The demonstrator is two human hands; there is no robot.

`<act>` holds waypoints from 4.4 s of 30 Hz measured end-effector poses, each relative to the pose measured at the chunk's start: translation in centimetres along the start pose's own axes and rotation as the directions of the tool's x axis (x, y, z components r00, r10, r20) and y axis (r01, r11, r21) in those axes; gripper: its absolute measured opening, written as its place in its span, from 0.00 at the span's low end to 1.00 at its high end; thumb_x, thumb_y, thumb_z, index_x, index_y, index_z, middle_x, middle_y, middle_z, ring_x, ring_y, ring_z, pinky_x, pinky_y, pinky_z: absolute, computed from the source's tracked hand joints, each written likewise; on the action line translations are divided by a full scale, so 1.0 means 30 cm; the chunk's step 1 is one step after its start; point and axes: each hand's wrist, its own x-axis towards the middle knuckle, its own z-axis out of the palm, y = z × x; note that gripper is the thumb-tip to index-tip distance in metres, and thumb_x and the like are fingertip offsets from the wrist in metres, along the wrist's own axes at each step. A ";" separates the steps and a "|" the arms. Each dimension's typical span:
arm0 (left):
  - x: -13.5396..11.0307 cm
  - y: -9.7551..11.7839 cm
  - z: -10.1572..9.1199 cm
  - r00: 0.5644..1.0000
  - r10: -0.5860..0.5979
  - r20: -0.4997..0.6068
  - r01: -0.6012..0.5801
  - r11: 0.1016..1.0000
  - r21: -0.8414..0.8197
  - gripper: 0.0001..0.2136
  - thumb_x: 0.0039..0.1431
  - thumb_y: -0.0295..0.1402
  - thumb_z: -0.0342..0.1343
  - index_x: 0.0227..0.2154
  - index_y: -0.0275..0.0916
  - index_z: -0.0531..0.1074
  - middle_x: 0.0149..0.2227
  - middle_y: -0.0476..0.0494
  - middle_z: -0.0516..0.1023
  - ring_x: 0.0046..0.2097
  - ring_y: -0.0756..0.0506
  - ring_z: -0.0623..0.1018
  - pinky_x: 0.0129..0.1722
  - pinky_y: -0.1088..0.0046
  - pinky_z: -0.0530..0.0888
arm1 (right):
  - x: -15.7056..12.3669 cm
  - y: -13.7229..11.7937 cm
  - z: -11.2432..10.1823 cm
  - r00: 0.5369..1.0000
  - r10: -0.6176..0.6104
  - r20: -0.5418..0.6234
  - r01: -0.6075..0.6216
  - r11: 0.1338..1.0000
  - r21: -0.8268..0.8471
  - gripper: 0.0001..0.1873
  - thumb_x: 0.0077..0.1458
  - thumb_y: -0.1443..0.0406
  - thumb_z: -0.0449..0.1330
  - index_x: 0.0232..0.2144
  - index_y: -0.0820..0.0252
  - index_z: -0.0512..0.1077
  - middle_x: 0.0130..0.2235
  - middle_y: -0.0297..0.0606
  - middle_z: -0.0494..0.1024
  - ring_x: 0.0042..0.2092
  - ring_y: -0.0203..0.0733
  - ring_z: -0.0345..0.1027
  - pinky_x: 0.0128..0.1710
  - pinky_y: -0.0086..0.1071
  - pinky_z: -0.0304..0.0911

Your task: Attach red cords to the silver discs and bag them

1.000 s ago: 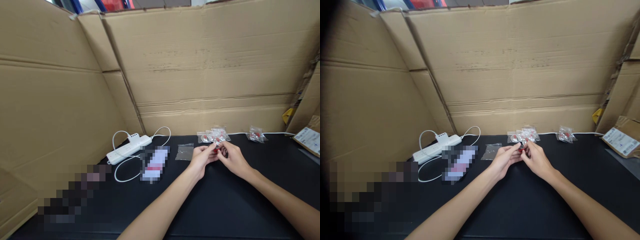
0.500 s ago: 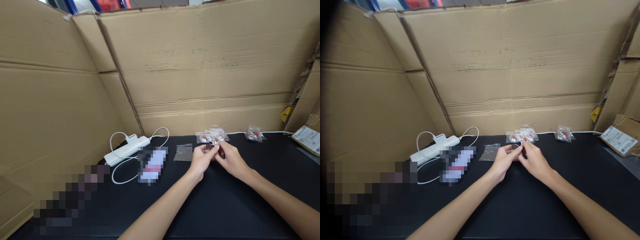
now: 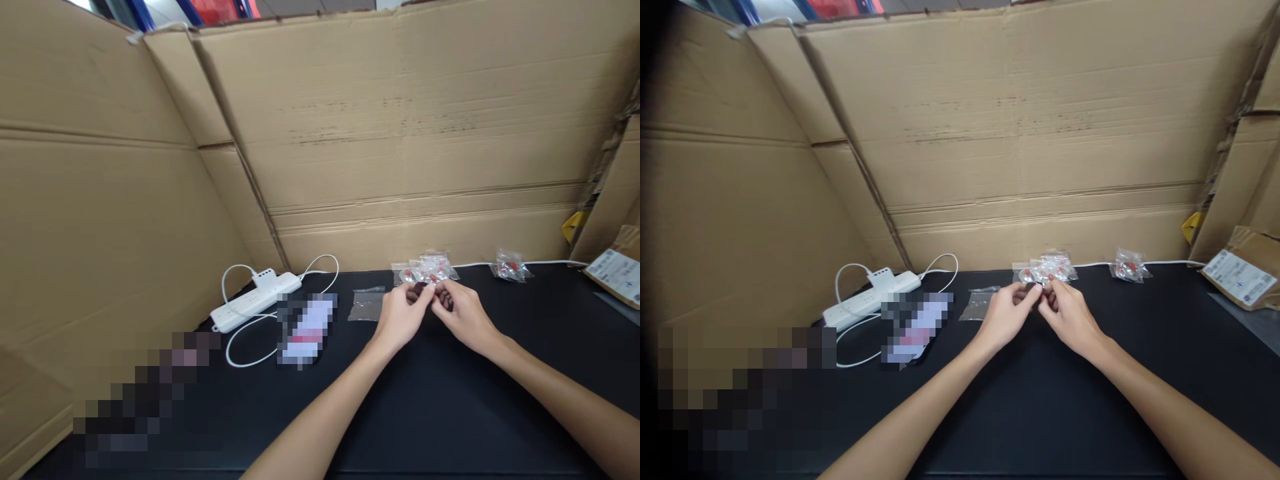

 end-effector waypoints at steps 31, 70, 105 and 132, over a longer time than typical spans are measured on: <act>0.060 -0.038 -0.128 0.928 0.105 0.357 -0.210 0.940 0.268 0.08 0.51 0.28 0.56 0.37 0.39 0.72 0.33 0.47 0.78 0.36 0.46 0.77 0.37 0.72 0.69 | 0.017 0.013 -0.008 0.996 0.086 -0.012 -0.085 0.991 0.104 0.03 0.54 0.66 0.55 0.30 0.60 0.68 0.26 0.33 0.71 0.27 0.36 0.65 0.29 0.30 0.61; 0.051 0.025 -0.115 0.914 -0.024 0.405 0.320 0.658 -0.682 0.15 0.52 0.28 0.64 0.43 0.33 0.73 0.42 0.37 0.77 0.42 0.42 0.78 0.52 0.54 0.71 | 0.068 0.029 -0.076 0.941 0.178 0.286 -0.315 0.771 0.554 0.14 0.53 0.56 0.61 0.27 0.62 0.66 0.24 0.31 0.67 0.23 0.30 0.58 0.23 0.27 0.56; -0.019 -0.003 0.015 0.867 0.010 0.498 0.420 0.522 -0.742 0.20 0.55 0.31 0.63 0.51 0.34 0.72 0.52 0.31 0.75 0.57 0.36 0.71 0.60 0.52 0.62 | 0.048 -0.001 -0.076 0.859 0.293 0.419 -0.479 0.747 0.461 0.13 0.47 0.57 0.65 0.30 0.61 0.80 0.19 0.31 0.69 0.19 0.27 0.47 0.17 0.24 0.43; 0.011 -0.030 0.007 0.963 -0.104 0.248 0.197 0.901 -0.387 0.19 0.50 0.39 0.65 0.42 0.31 0.75 0.39 0.32 0.80 0.41 0.39 0.80 0.43 0.59 0.75 | 0.057 0.046 -0.042 0.932 0.360 0.044 -0.294 0.679 0.672 0.16 0.44 0.57 0.67 0.28 0.59 0.66 0.24 0.33 0.75 0.26 0.39 0.72 0.30 0.33 0.68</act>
